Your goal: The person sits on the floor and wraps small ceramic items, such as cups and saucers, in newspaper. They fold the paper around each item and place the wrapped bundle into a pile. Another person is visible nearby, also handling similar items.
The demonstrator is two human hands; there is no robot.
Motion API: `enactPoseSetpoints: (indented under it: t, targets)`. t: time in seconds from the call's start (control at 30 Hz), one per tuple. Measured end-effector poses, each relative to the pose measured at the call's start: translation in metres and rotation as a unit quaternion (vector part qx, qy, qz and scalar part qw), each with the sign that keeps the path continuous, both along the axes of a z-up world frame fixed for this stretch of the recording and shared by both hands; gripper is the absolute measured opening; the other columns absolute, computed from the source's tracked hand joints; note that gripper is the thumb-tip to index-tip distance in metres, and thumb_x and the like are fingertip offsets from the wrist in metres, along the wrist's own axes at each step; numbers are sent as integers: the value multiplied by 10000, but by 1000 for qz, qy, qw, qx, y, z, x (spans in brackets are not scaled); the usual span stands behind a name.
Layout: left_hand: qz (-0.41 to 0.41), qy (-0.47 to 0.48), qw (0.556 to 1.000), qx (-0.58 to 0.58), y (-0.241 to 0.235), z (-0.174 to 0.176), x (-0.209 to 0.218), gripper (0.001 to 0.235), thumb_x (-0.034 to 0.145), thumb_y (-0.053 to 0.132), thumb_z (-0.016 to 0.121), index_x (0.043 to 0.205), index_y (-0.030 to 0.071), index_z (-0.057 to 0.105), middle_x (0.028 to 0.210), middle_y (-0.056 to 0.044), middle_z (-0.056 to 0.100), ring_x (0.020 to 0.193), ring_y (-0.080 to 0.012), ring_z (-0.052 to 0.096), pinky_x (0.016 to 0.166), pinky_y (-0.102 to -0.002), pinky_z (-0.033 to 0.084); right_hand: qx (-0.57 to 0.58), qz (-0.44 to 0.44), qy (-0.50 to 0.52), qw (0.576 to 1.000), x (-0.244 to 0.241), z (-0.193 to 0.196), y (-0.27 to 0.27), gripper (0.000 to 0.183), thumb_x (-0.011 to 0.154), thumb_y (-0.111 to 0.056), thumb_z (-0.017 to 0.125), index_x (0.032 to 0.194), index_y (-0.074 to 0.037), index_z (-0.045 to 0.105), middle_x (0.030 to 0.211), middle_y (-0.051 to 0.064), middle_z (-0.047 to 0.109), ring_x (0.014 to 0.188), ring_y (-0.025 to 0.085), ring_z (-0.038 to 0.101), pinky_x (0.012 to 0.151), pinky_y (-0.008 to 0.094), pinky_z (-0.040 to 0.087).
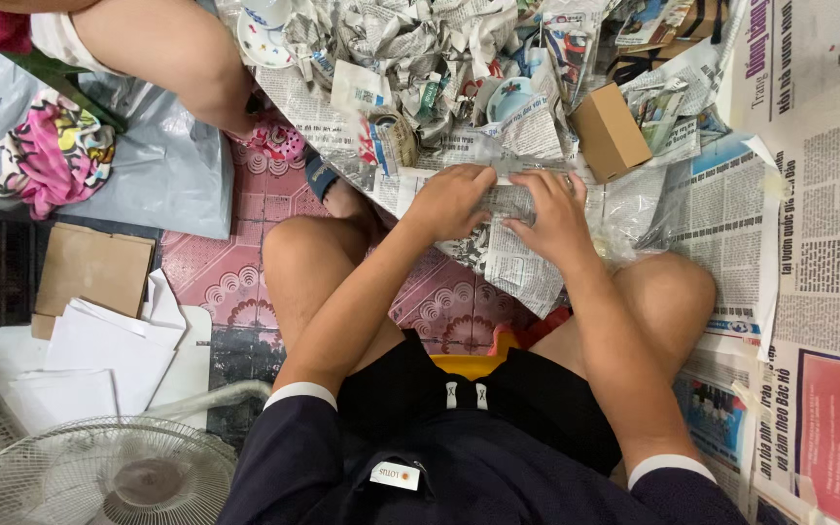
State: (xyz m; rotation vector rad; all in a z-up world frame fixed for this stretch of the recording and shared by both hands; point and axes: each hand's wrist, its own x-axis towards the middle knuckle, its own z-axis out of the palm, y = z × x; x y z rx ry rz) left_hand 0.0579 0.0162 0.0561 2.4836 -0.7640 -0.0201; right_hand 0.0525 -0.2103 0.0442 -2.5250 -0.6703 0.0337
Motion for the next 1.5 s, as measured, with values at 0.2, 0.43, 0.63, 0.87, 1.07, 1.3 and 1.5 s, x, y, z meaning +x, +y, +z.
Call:
enactPoseSetpoints:
  t: [0.2, 0.43, 0.63, 0.87, 1.07, 1.3, 1.5]
  targets:
    - [2, -14, 1000, -8, -2, -6, -6, 589, 813, 197, 806, 1288, 55, 490, 1275, -177, 633, 1245, -377, 588, 1061, -478, 450, 6, 23, -47, 999, 6, 8, -2, 706, 742, -347, 935, 1343, -125, 638, 1369, 79, 612, 1302, 256, 553, 1177, 619, 87]
    - [40, -139, 989, 12, -10, -35, -1, 702, 858, 182, 748, 1485, 52, 461, 1468, -134, 558, 1383, -351, 502, 1159, -477, 373, 24, -20, -100, 994, 3, -3, 2, 690, 791, -221, 916, 1415, -130, 637, 1390, 54, 611, 1308, 264, 569, 1205, 582, 177]
    - [33, -112, 993, -37, -5, -30, 1, 465, 891, 249, 741, 1294, 37, 645, 1320, -155, 650, 1250, -360, 588, 1072, -471, 445, 28, -47, -120, 991, -5, -6, 8, 654, 750, -166, 932, 1343, -138, 657, 1342, 37, 610, 1293, 250, 577, 1185, 577, 201]
    - [25, -66, 991, -113, 1, -15, 15, 231, 887, 313, 801, 999, 111, 792, 1066, -44, 762, 1017, -282, 681, 862, -446, 522, 55, -34, -108, 992, -14, 9, 2, 466, 801, -223, 921, 1213, -133, 722, 1282, 39, 646, 1229, 255, 599, 1170, 605, 180]
    - [54, -64, 991, -103, 0, -15, 14, 605, 646, 370, 874, 1164, 91, 736, 1050, -100, 765, 996, -347, 677, 846, -505, 477, 33, -44, -47, 997, -19, 12, -8, 114, 965, -247, 824, 1075, -219, 813, 1176, -52, 707, 1187, 166, 647, 1243, 579, 171]
    - [69, 153, 986, -16, 4, -23, 19, 795, 686, 528, 895, 1341, 151, 648, 1181, -154, 707, 1100, -366, 658, 991, -501, 457, -25, 96, -21, 995, 16, 25, -16, 731, 795, -402, 826, 1426, -87, 635, 1338, 144, 613, 1278, 313, 514, 1138, 489, 218]
    - [28, 123, 986, 107, -5, -11, 17, 766, 590, 530, 940, 1210, 144, 710, 1140, -143, 676, 1142, -367, 623, 1063, -639, 321, -125, 156, 88, 976, 32, 26, -6, 808, 670, -444, 857, 1355, -85, 622, 1272, 165, 665, 1178, 362, 611, 1020, 480, 440]
